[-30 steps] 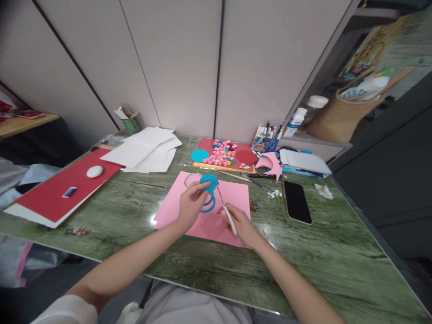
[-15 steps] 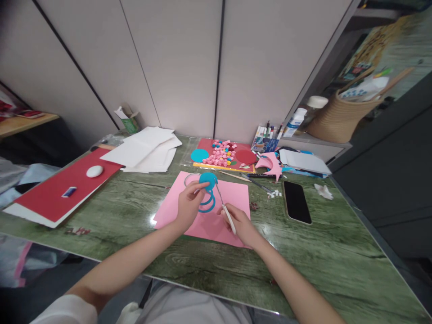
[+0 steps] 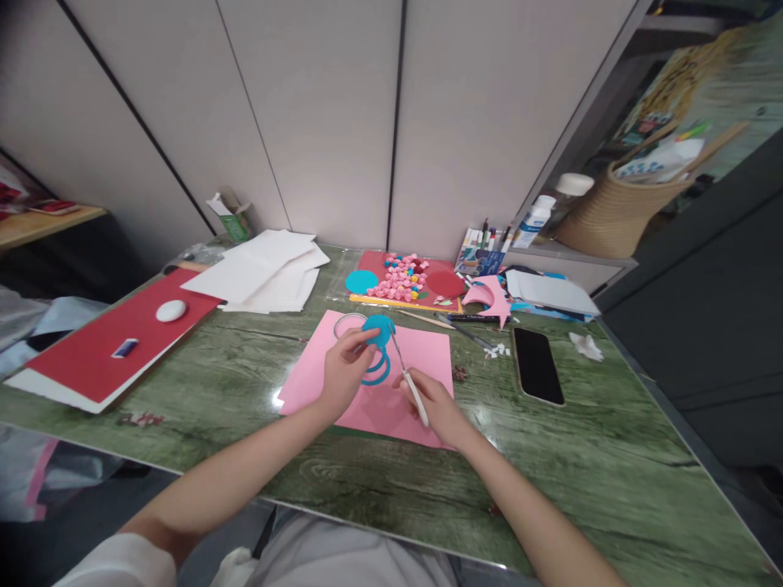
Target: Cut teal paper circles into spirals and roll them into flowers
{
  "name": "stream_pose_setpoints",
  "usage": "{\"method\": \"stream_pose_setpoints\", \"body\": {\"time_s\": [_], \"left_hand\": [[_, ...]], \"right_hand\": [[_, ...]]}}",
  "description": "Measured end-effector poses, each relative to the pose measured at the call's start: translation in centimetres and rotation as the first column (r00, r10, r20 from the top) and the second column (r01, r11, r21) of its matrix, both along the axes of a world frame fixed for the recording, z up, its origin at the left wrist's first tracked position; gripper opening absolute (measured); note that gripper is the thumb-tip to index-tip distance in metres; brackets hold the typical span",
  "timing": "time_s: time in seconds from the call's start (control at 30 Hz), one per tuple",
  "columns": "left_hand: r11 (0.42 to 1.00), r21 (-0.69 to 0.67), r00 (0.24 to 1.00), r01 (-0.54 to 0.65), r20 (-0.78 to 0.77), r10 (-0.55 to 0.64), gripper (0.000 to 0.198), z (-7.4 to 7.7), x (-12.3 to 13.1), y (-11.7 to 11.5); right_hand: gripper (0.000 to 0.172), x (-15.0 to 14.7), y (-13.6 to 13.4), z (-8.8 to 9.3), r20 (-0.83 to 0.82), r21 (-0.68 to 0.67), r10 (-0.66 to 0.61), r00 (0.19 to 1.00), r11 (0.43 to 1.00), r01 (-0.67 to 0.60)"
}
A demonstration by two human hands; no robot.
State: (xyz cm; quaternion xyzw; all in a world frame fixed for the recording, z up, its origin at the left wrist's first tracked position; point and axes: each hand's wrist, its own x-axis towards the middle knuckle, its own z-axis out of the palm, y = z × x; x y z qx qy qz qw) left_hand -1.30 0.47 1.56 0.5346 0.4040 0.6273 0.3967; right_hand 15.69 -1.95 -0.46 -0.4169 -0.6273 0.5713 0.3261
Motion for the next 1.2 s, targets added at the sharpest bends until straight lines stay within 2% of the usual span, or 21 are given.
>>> {"method": "stream_pose_setpoints", "body": {"time_s": [0.53,0.9,1.2], "left_hand": [[1.0,-0.015,1.0,0.0,-0.025,0.0,0.022,-0.13,-0.1,-0.06],[0.999,0.021,0.999,-0.044,-0.019,0.044,0.021,-0.16,-0.44,0.12],[0.997,0.006,0.996,-0.073,0.059,0.073,0.022,-0.18,-0.24,0.22]], "right_hand": [[0.031,-0.1,-0.18,0.19,0.016,-0.008,-0.008,1.0,1.0,0.008],[0.031,-0.02,-0.09,0.2,0.013,-0.039,-0.004,1.0,0.999,0.005],[0.034,-0.16,-0.04,0.28,0.016,-0.054,-0.001,1.0,0.999,0.002]]}}
